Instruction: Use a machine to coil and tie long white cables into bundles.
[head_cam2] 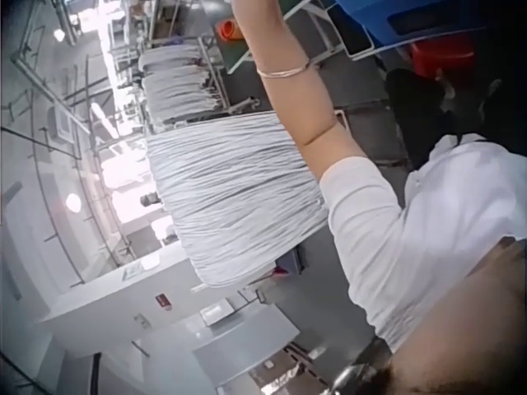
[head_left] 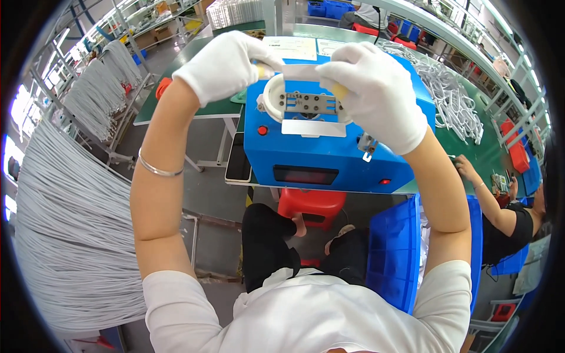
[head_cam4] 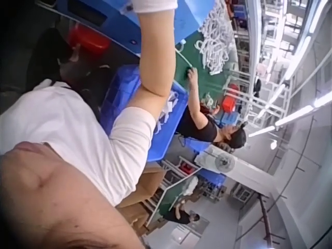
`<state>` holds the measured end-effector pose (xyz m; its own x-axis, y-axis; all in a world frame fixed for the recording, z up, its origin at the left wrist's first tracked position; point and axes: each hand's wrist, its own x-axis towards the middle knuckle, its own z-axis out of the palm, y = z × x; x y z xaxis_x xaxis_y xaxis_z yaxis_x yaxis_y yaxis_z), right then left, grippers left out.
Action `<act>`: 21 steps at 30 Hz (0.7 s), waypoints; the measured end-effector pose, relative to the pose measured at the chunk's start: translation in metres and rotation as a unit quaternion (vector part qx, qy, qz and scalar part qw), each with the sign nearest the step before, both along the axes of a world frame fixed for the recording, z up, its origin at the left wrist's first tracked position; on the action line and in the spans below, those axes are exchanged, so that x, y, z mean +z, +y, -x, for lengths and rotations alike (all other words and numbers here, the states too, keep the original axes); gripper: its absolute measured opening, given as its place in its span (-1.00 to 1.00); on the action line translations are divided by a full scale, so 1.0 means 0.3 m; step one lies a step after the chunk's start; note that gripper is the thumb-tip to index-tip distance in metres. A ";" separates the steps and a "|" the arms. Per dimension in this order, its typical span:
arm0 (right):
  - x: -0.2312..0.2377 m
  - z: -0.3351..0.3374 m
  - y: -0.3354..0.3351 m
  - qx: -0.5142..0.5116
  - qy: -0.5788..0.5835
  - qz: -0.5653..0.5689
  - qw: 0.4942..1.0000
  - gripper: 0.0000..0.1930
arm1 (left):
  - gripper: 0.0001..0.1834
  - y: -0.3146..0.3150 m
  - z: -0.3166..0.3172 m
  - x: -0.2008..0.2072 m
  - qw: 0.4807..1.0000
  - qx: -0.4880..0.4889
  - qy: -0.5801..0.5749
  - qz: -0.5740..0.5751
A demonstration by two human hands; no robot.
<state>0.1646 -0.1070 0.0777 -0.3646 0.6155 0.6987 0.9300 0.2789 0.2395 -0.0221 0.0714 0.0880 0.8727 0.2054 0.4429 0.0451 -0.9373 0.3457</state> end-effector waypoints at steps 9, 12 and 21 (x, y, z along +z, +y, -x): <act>0.008 -0.030 0.053 -0.145 0.011 0.191 0.971 -0.67 | -0.75 -0.156 -0.056 -0.119 0.974 0.136 -0.137 -0.120; 0.042 -0.056 0.077 -0.118 0.205 0.281 0.930 -0.75 | -0.84 -0.173 -0.081 -0.121 0.967 0.161 -0.128 -0.152; -0.004 -0.030 0.119 -0.053 0.426 0.269 0.862 -0.76 | -0.88 -0.147 -0.091 -0.139 0.958 0.159 -0.143 -0.189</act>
